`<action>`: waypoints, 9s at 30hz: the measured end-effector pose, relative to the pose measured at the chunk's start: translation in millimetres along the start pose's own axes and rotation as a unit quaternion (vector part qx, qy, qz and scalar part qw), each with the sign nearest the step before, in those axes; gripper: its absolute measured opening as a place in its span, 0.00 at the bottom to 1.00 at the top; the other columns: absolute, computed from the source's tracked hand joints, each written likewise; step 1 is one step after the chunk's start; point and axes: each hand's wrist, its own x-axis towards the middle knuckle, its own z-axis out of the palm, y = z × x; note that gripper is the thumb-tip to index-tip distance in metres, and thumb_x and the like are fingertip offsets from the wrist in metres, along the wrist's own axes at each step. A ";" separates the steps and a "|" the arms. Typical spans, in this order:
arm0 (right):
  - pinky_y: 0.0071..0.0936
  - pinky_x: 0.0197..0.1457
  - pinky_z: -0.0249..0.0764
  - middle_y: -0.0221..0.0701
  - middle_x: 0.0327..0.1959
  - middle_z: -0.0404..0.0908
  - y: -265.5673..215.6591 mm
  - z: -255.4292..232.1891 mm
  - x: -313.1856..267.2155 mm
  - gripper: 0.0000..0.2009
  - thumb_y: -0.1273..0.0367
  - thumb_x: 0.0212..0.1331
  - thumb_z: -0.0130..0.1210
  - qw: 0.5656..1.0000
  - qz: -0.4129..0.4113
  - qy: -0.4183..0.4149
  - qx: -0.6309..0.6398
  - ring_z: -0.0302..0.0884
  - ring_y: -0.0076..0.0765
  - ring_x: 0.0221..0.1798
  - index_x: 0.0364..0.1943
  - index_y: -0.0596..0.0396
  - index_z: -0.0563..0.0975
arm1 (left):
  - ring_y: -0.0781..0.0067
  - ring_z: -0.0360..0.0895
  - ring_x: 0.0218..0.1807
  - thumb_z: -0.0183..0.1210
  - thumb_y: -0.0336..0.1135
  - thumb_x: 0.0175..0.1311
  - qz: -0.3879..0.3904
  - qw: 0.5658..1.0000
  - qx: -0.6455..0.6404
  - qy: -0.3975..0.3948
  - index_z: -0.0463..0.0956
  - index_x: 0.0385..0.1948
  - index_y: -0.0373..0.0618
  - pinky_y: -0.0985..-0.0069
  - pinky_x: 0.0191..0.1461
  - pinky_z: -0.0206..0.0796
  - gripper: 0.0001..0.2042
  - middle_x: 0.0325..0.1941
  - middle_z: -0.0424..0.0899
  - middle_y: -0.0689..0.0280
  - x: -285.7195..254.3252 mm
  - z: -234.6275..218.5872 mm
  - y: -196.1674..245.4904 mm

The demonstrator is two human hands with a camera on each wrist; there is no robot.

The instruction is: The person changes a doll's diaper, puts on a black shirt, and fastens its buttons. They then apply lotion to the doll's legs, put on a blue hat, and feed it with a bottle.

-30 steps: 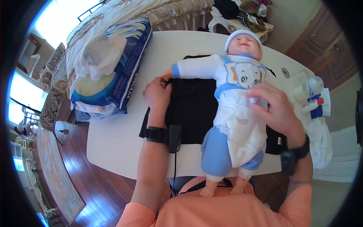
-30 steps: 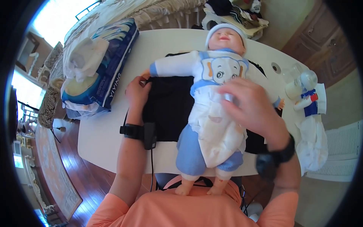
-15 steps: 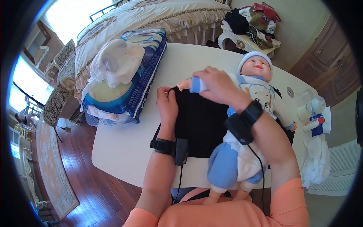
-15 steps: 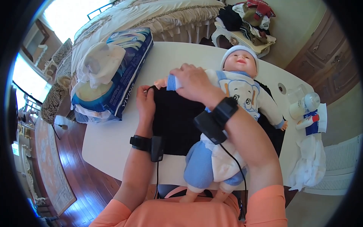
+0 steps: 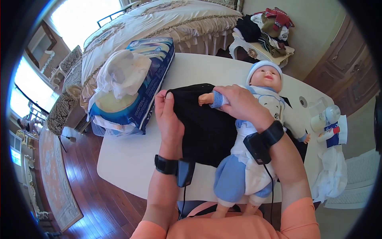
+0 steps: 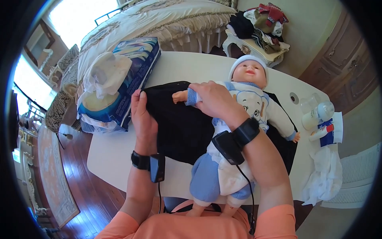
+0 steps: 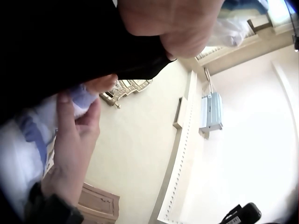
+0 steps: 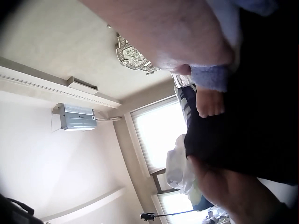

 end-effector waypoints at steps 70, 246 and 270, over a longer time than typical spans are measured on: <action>0.38 0.44 0.69 0.43 0.34 0.77 44.6 -34.9 23.7 0.21 0.55 0.50 0.50 0.975 0.203 -0.030 -0.082 0.74 0.49 0.39 0.32 0.62 0.76 | 0.84 0.68 0.24 0.61 0.30 0.48 0.176 0.908 0.362 -0.120 0.75 0.38 0.39 0.85 0.29 0.62 0.14 0.27 0.78 0.66 -54.6 25.4 -37.6; 0.39 0.36 0.69 0.41 0.27 0.77 76.1 -65.8 -204.5 0.08 0.67 0.49 0.52 0.917 0.311 0.246 -0.049 0.74 0.50 0.34 0.32 0.54 0.73 | 0.57 0.77 0.34 0.58 0.41 0.40 0.153 0.486 0.674 -0.534 0.73 0.32 0.46 0.65 0.39 0.65 0.15 0.25 0.79 0.57 -95.7 165.5 -94.9; 0.42 0.38 0.71 0.44 0.26 0.77 75.6 -71.5 -197.2 0.07 0.71 0.46 0.49 0.895 0.387 0.093 -0.201 0.75 0.51 0.33 0.30 0.56 0.75 | 0.49 0.76 0.31 0.53 0.35 0.44 0.164 0.616 0.645 -0.422 0.68 0.29 0.38 0.60 0.34 0.67 0.12 0.24 0.77 0.49 -108.2 167.4 -98.2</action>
